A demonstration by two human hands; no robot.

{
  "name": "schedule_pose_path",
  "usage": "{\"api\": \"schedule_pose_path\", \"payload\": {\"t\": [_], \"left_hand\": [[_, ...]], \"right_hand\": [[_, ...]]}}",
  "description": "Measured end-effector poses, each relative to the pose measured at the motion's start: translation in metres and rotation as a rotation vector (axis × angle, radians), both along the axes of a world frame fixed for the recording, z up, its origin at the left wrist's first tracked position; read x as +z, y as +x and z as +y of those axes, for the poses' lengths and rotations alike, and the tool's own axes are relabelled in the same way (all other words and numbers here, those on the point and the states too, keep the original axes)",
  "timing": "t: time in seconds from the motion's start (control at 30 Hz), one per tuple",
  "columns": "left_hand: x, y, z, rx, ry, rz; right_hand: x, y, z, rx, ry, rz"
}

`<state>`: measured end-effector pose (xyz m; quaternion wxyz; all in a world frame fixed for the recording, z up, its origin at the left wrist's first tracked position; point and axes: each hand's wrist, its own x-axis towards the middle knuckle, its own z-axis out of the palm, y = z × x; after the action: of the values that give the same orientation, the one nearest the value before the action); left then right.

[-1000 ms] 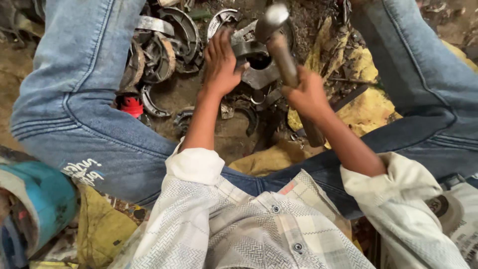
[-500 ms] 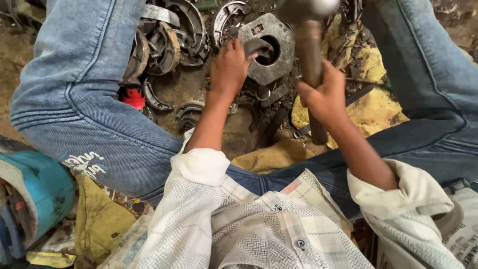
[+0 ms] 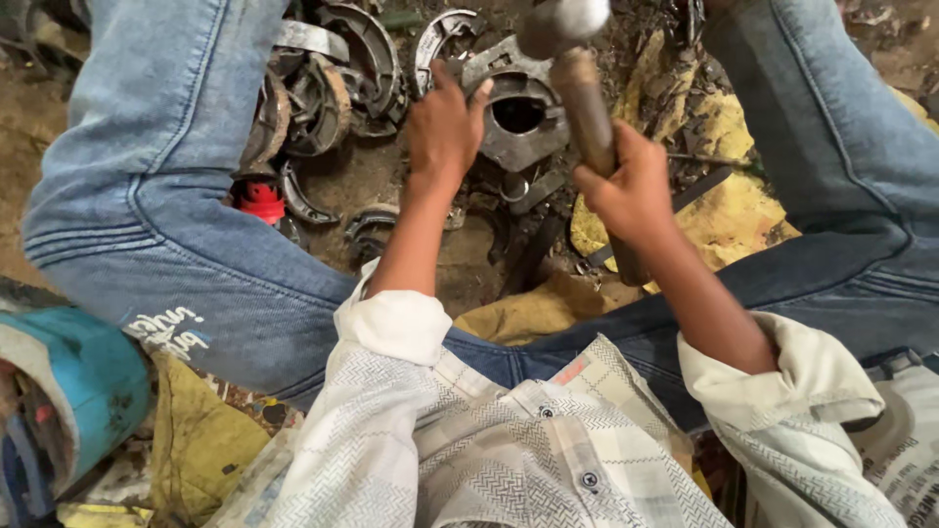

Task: The person sits on the ground among piles of scrap brake shoe assemblies, holds a hexagonal metal plate as an anvil, and repeatedly hammers curved brake shoe segments with a hammer to knock components loose, setting pieces aside and picking up the next shoe.

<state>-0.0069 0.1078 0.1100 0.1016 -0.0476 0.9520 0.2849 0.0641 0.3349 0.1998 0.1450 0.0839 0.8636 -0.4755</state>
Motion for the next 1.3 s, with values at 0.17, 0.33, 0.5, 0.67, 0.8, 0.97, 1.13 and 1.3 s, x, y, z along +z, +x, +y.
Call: {"api": "schedule_pose_path", "payload": {"t": [0.17,0.33,0.5,0.67,0.8,0.97,1.13,1.3], "left_hand": [[0.009,0.004,-0.003,-0.069,-0.120,-0.199],[-0.016,0.009,0.012,-0.139,-0.278,0.307],[-0.045,0.015,0.018,-0.171,-0.276,0.268],[-0.056,0.009,0.024,-0.115,-0.254,0.249],[-0.060,0.007,0.025,-0.153,-0.202,0.298],[-0.062,0.009,0.025,-0.141,-0.163,0.170],[-0.050,-0.004,0.030,-0.157,-0.241,0.018],[-0.035,-0.012,0.031,-0.122,-0.130,-0.106]], "right_hand": [[-0.014,-0.006,-0.012,0.180,0.220,0.135],[0.007,-0.015,-0.003,0.117,0.181,0.115],[0.010,-0.012,0.001,0.088,0.057,0.217],[0.011,-0.015,-0.017,0.151,0.336,0.098],[0.049,-0.022,-0.008,0.032,0.165,0.141],[0.055,-0.021,-0.004,-0.027,-0.024,0.327],[0.008,-0.021,-0.016,0.148,0.315,0.157],[0.036,-0.030,-0.007,0.031,0.250,0.130]]}}
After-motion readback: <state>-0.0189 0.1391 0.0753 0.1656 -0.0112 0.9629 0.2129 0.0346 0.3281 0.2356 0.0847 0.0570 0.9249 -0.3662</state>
